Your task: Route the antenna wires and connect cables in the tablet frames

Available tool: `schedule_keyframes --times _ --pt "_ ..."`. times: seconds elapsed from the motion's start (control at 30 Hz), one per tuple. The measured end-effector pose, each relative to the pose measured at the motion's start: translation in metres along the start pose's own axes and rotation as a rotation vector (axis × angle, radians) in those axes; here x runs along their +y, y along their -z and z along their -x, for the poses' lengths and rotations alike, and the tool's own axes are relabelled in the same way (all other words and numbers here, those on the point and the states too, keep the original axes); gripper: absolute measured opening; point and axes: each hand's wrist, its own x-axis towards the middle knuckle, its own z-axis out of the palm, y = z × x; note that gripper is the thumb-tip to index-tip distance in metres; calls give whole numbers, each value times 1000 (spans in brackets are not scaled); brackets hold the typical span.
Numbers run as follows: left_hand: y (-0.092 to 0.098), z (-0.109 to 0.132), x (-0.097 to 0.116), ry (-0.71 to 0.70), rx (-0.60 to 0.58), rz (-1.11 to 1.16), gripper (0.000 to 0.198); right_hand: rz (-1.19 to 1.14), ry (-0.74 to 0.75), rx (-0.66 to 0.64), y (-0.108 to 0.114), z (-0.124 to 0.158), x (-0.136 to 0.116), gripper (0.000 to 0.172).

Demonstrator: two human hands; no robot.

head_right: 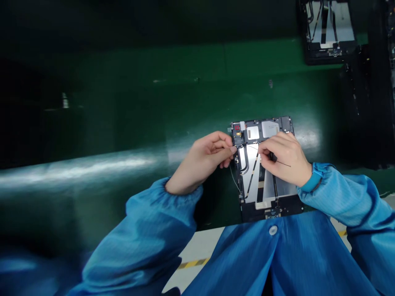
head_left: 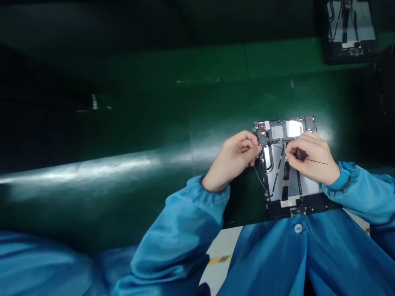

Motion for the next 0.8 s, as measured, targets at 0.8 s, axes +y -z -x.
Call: schedule_keyframes --times 0.8 --pt "2 -42 73 -250 -317 -1186 22 -13 89 29 -3 -1 11 19"
